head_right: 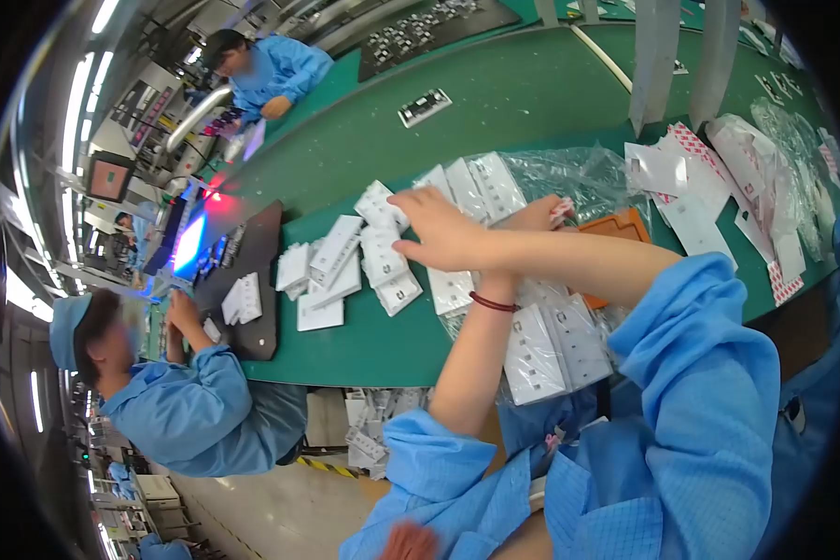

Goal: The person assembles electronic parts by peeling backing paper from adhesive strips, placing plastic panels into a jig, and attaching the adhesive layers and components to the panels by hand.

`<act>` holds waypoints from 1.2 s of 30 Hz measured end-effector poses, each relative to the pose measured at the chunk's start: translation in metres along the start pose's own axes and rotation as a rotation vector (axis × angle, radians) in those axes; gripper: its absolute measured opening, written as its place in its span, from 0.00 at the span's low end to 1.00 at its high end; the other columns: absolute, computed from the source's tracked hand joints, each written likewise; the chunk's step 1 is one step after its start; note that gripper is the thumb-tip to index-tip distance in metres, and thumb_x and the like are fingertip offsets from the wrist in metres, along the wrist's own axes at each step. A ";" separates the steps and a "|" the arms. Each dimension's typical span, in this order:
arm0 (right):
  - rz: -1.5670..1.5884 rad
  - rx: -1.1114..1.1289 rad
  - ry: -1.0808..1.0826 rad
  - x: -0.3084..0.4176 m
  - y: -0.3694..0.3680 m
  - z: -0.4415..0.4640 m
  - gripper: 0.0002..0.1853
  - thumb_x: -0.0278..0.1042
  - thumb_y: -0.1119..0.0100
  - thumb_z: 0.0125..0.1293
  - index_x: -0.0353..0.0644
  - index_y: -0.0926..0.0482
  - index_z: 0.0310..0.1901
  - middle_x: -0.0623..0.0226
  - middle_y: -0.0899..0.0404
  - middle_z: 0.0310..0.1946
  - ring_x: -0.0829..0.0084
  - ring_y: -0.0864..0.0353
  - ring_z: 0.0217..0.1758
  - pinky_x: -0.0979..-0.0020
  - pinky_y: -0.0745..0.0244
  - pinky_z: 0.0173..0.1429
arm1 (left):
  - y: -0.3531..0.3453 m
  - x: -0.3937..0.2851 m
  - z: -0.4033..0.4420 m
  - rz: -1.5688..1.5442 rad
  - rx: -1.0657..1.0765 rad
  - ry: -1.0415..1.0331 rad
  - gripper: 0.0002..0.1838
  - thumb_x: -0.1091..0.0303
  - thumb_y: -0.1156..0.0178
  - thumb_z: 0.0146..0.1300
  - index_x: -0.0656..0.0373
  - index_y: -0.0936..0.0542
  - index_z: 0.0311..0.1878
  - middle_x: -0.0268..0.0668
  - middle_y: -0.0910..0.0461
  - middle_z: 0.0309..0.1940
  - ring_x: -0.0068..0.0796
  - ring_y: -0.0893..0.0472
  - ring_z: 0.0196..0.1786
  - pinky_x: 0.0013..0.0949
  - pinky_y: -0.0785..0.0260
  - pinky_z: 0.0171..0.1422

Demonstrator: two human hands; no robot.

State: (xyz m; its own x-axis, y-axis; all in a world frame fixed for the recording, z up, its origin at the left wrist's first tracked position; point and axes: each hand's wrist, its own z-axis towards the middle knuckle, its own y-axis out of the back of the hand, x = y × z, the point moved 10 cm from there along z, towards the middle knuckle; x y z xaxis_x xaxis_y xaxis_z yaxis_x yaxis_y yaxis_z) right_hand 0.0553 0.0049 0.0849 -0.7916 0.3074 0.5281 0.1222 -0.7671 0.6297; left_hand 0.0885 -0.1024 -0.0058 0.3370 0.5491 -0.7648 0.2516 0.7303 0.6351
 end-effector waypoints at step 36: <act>0.200 0.695 -0.956 -0.053 0.091 -0.180 0.11 0.34 0.43 0.55 0.33 0.24 0.33 0.62 0.22 0.17 0.73 0.23 0.16 0.72 0.29 0.17 | 0.020 -0.007 0.001 -0.171 -0.397 -0.042 0.12 0.66 0.48 0.58 0.60 0.29 0.43 0.48 0.26 0.37 0.51 0.26 0.41 0.43 0.33 0.43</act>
State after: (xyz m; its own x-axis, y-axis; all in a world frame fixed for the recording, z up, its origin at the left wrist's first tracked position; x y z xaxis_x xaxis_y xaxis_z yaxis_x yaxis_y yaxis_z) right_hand 0.0002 -0.1831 0.0117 0.0070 0.7370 0.6758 0.7224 -0.4710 0.5062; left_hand 0.0916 -0.0919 0.0128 0.3598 0.3955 -0.8451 -0.0583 0.9135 0.4027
